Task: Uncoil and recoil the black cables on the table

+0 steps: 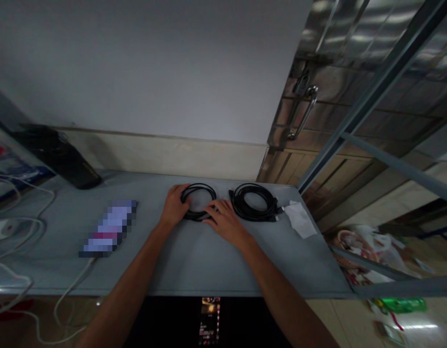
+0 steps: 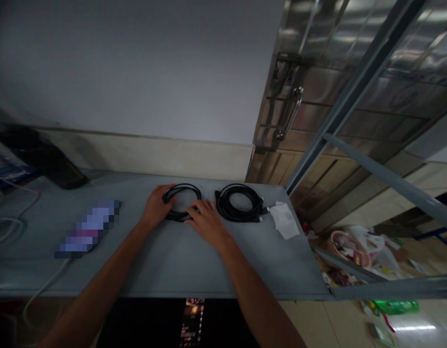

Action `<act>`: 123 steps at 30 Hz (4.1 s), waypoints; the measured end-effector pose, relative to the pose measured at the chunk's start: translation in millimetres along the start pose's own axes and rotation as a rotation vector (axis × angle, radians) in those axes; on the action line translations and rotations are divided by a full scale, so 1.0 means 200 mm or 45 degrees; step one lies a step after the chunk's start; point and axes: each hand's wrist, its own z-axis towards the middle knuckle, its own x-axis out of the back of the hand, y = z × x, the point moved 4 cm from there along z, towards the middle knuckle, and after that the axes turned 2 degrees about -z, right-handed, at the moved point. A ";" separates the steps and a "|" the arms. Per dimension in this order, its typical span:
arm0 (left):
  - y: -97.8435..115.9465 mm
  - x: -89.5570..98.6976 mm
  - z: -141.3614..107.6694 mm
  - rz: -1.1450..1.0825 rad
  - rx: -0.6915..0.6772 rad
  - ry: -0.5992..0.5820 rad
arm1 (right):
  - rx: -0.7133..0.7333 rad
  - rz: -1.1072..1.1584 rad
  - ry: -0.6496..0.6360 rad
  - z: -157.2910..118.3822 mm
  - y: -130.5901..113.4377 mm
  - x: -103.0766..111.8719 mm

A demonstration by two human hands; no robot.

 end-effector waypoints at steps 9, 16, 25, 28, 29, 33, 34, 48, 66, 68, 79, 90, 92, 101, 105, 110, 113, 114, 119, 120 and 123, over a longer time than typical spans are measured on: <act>-0.06 0.04 0.03 0.028 0.038 0.024 | 0.003 0.130 -0.005 0.01 0.04 -0.02; -0.03 0.06 0.04 0.005 0.058 -0.008 | -0.046 0.128 0.050 0.02 0.05 -0.02; -0.11 0.08 0.05 0.066 0.070 0.073 | -0.196 0.063 0.152 0.02 0.08 -0.02; -0.11 0.07 0.06 0.069 0.074 0.077 | -0.185 0.062 0.144 0.02 0.08 -0.03; -0.11 0.07 0.06 0.071 0.073 0.078 | -0.184 0.059 0.139 0.02 0.08 -0.04; -0.10 0.08 0.04 0.078 0.071 0.087 | -0.215 0.034 0.136 0.02 0.09 -0.06; -0.10 0.08 0.04 0.082 0.071 0.089 | -0.226 0.029 0.136 0.02 0.09 -0.06; 0.14 0.18 0.00 0.012 -0.089 0.361 | -0.197 -0.035 0.391 -0.02 0.05 0.05; 0.25 0.16 -0.05 -0.193 -0.115 0.472 | -0.371 -0.475 0.298 -0.55 0.40 0.30; 0.26 0.15 -0.05 -0.189 -0.153 0.477 | -0.362 -0.468 0.316 -0.54 0.40 0.30; 0.22 0.14 -0.06 -0.205 -0.221 0.542 | -0.367 -0.455 0.405 -0.57 0.44 0.30; 0.22 0.15 -0.07 -0.169 -0.208 0.533 | -0.353 -0.467 0.433 -0.56 0.46 0.29; 0.21 0.16 -0.06 -0.145 -0.214 0.539 | -0.313 -0.452 0.439 -0.55 0.45 0.30; 0.25 0.18 -0.05 -0.047 -0.267 0.522 | -0.402 -0.332 0.570 -0.58 0.46 0.34; 0.27 0.17 -0.05 0.014 -0.284 0.491 | -0.554 -0.217 0.722 -0.61 0.46 0.38; 0.28 0.16 -0.04 0.051 -0.308 0.470 | -0.692 -0.069 0.798 -0.61 0.44 0.43; 0.28 0.15 -0.05 0.068 -0.295 0.428 | -0.710 0.014 0.763 -0.55 0.43 0.49; 0.29 0.14 -0.05 0.065 -0.296 0.410 | -0.708 0.036 0.755 -0.52 0.43 0.52; 0.31 0.11 -0.05 0.024 -0.365 0.347 | -0.738 0.125 0.852 -0.35 0.46 0.81; 0.31 0.10 -0.05 0.022 -0.378 0.336 | -0.744 0.151 0.879 -0.31 0.46 0.87; 0.32 0.10 -0.06 0.017 -0.407 0.276 | -0.719 0.227 0.932 -0.23 0.45 1.05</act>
